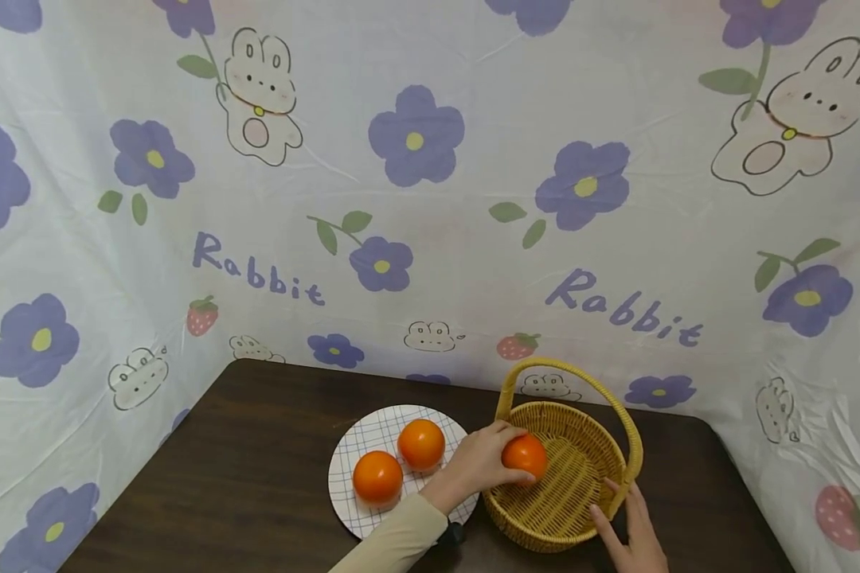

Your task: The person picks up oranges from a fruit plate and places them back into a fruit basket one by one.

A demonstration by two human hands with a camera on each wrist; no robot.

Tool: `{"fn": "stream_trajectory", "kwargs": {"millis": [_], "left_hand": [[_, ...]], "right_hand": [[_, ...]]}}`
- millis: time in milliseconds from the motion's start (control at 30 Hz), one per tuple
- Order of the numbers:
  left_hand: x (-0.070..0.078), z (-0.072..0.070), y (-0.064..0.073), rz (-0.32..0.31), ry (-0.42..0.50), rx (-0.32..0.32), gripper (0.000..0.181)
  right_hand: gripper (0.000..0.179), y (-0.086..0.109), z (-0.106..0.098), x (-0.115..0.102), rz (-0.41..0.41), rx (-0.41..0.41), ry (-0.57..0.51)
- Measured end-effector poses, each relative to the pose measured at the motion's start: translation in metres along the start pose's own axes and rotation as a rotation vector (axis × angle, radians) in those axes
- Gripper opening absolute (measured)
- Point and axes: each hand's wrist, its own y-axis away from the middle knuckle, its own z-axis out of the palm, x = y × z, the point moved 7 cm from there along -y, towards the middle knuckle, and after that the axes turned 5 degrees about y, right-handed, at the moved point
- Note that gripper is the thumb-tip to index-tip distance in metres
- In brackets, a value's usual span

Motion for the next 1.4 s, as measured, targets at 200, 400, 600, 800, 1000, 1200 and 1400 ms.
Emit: {"fn": "stream_trajectory", "kwargs": {"millis": [200, 400, 600, 800, 1000, 1200, 1400], "left_hand": [[-0.001, 0.003, -0.003, -0.004, -0.033, -0.003, 0.064], [-0.002, 0.004, -0.004, -0.008, -0.048, 0.003, 0.063], [-0.001, 0.004, -0.007, 0.004, -0.066, 0.01, 0.062], [0.0, 0.006, -0.008, 0.009, -0.105, 0.008, 0.06], [0.001, 0.009, -0.007, 0.007, -0.117, -0.008, 0.06], [0.003, 0.005, -0.005, 0.015, -0.079, 0.014, 0.057], [0.004, -0.003, -0.003, 0.023, -0.061, 0.056, 0.056]], "right_hand": [[0.08, -0.002, -0.001, -0.001, -0.02, 0.024, -0.002], [0.081, -0.003, -0.001, -0.003, -0.032, 0.025, 0.003], [0.079, -0.006, -0.003, -0.006, -0.085, 0.059, 0.006], [0.08, -0.004, -0.001, -0.006, -0.072, 0.04, 0.001], [0.08, -0.003, -0.001, -0.008, -0.073, 0.039, -0.012], [0.081, -0.002, 0.001, -0.003, -0.05, 0.019, -0.021], [0.081, -0.002, 0.0, 0.001, -0.026, 0.006, -0.03]]}}
